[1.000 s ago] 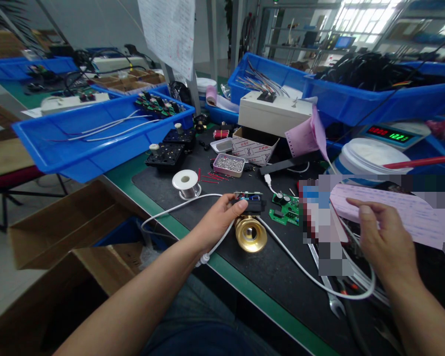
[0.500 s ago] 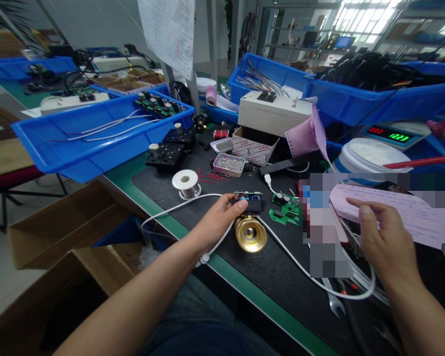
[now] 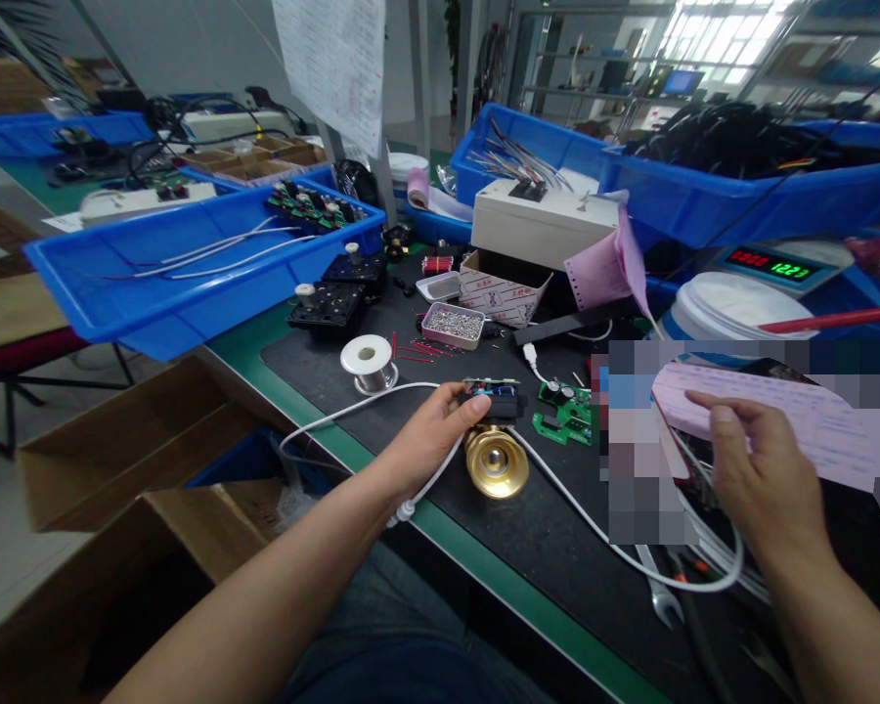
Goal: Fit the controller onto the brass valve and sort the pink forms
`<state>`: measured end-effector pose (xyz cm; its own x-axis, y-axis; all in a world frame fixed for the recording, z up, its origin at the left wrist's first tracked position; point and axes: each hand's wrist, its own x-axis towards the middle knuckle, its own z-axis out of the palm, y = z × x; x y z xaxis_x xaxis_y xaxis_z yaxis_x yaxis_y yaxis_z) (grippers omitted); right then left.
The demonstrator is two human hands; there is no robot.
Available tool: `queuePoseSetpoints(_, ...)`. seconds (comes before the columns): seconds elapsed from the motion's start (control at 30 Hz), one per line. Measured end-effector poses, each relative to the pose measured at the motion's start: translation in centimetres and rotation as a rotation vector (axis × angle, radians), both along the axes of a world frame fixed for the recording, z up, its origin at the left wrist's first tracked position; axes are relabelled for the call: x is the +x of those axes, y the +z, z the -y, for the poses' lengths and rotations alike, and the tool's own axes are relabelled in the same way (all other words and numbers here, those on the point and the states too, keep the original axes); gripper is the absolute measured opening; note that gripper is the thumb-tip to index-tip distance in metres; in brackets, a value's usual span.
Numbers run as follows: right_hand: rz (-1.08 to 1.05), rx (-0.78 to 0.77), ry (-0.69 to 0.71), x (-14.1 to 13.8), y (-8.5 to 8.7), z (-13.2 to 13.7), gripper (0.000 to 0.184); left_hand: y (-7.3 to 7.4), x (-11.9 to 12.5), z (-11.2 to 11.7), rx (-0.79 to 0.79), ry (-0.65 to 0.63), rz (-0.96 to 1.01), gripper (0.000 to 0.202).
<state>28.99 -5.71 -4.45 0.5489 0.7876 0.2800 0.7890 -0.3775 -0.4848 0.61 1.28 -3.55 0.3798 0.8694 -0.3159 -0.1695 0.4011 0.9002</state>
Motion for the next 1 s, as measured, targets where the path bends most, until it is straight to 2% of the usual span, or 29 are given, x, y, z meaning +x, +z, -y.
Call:
queuePoseSetpoints(0.4, 0.003, 0.002, -0.004, -0.08, 0.06, 0.03, 0.043, 0.07, -0.01, -0.03, -0.005, -0.009, 0.003, 0.037)
queuePoseSetpoints(0.77, 0.0, 0.009, 0.002, -0.02, -0.04, 0.04, 0.04, -0.02, 0.02, 0.05, -0.002, 0.002, 0.002, 0.04)
queuePoseSetpoints(1.0, -0.048, 0.08, 0.073, 0.15, -0.66, -0.13, 0.038, 0.13, -0.27, -0.32, -0.032, -0.027, -0.017, 0.045)
